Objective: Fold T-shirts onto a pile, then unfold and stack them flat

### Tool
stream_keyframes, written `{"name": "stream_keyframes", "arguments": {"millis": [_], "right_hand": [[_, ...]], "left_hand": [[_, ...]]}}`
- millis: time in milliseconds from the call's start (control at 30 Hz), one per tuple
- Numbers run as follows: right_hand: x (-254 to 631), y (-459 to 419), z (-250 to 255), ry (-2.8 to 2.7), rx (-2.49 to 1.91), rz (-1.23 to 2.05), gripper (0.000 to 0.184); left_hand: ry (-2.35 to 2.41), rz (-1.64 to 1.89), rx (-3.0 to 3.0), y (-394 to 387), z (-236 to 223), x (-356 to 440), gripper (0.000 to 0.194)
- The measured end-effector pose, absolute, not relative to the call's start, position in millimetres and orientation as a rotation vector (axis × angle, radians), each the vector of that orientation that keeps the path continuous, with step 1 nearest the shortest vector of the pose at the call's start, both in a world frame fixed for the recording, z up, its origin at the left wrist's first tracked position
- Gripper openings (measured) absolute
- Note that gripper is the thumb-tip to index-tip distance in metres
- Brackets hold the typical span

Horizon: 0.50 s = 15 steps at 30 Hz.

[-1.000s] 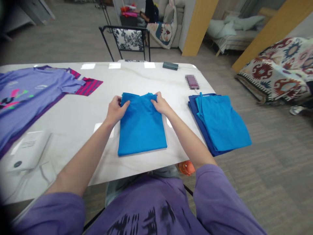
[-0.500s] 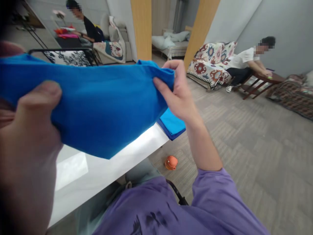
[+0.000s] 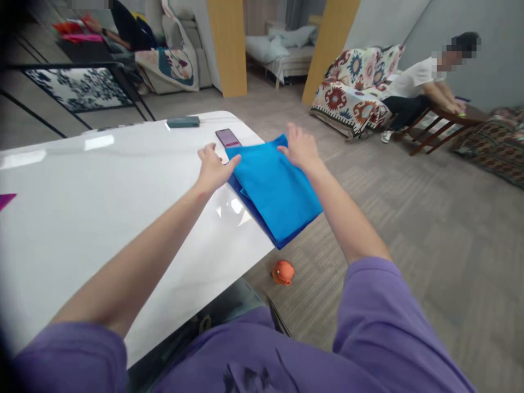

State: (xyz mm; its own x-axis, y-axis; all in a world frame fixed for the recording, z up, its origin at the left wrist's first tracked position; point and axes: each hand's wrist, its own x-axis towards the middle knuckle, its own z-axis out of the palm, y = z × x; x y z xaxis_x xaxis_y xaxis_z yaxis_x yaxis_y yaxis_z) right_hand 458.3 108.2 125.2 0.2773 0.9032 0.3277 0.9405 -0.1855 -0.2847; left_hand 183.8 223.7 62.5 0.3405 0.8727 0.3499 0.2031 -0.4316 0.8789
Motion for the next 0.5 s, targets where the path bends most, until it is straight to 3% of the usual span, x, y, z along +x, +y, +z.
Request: {"name": "stream_keyframes", "arguments": {"millis": [100,233,433,500], "right_hand": [[422,109,73,-1.788,-2.258,-0.061,0.084],[386,90,33,-1.939,-2.248,0.121,0.084],[409,97,9,-1.854,-2.2,0.056,0.1],[400,123,10,-1.824,-2.08,0.012,0.093]], "left_hand": [[1.049,1.09,2.014,224,33,145,0.099],[1.132,1.022,2.121,215,30,45,0.102],[1.571,0.916,2.027,196,58,-144,0.081],[1.796,0.868,1.967,190,68,-206,0.068]]}}
